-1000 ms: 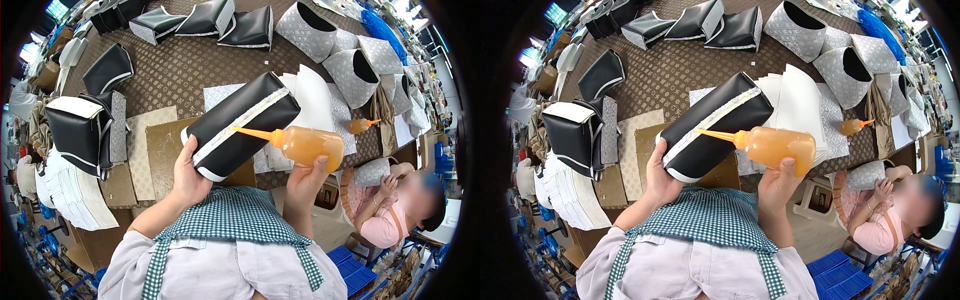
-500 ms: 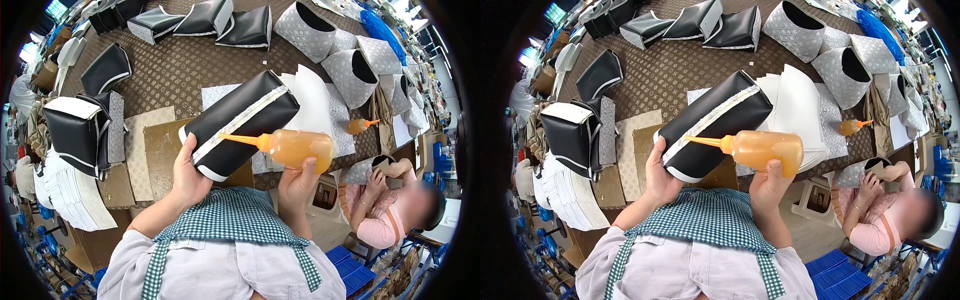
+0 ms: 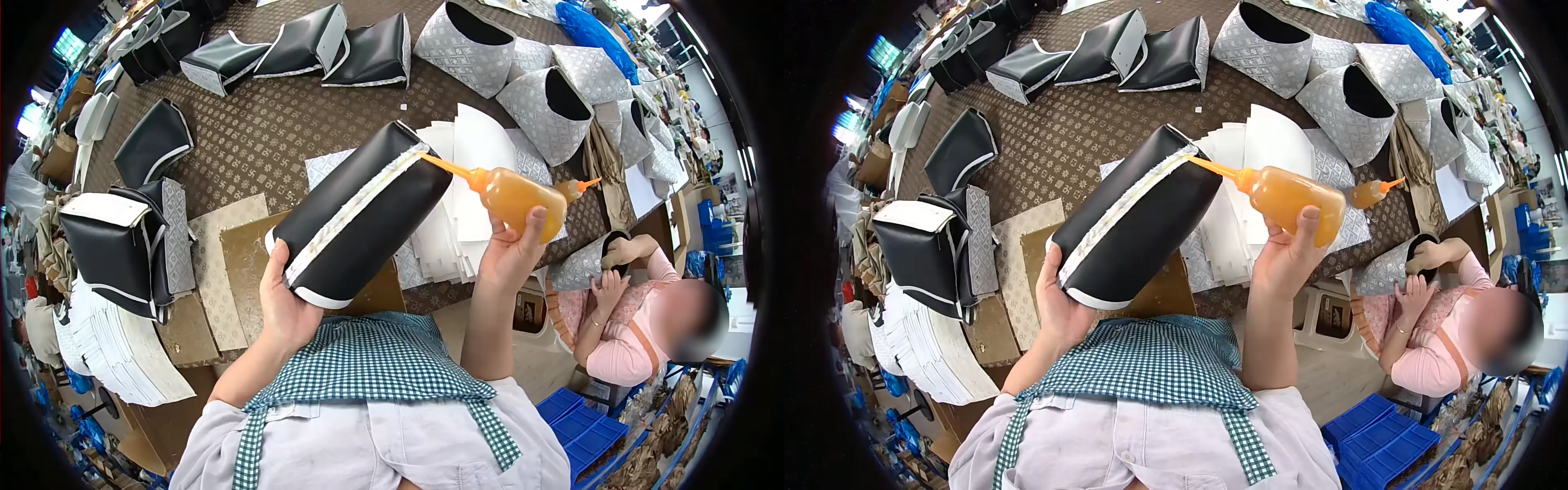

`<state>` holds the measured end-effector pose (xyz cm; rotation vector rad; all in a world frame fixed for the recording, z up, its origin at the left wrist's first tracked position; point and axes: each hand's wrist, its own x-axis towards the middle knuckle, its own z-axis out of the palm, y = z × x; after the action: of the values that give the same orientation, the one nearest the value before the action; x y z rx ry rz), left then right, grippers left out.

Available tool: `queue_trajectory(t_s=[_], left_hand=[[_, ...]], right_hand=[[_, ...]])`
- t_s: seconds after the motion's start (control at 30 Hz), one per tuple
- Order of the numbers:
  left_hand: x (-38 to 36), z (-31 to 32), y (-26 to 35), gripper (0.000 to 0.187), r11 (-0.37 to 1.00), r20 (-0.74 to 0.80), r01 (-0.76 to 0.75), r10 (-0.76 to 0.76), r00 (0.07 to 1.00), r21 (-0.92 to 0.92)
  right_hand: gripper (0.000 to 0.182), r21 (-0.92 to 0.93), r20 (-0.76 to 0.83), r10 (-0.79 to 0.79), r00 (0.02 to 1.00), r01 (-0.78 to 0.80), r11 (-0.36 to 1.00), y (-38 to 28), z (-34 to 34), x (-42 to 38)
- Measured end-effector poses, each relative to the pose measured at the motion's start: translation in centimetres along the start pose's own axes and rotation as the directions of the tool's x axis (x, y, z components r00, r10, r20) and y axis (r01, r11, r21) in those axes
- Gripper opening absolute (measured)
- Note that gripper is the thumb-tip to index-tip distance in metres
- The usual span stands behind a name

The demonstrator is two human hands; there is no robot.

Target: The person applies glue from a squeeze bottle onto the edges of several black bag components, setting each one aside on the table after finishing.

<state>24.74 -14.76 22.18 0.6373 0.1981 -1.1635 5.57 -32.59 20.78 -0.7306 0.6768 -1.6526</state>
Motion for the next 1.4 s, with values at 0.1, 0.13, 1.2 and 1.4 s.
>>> queue_trajectory(t_s=[0.1,0.13,1.2,1.4], left_hand=[[-0.1,0.0,-0.1,0.046,1.000,-0.004,0.006,-0.006,1.000,0.004],[-0.1,0.2,-0.1,0.046,1.000,-0.007,0.010,-0.010,1.000,0.006],[0.0,0.5,0.1,0.042,0.998,-0.052,-0.043,0.041,0.998,-0.038],[0.2,0.1,0.3,0.042,0.997,-0.015,-0.032,0.031,0.999,-0.068]], right_hand=[[0.043,-0.036,0.018,-0.038,0.999,0.039,0.999,0.2,0.7,0.1],[0.043,-0.028,0.049,-0.022,0.999,0.023,0.999,0.2,1.0,-0.3],[0.050,0.027,0.273,0.238,0.932,-0.255,0.967,0.9,1.5,-6.6],[0.048,0.022,0.342,0.356,0.870,-0.387,0.922,0.2,2.1,-6.6]])
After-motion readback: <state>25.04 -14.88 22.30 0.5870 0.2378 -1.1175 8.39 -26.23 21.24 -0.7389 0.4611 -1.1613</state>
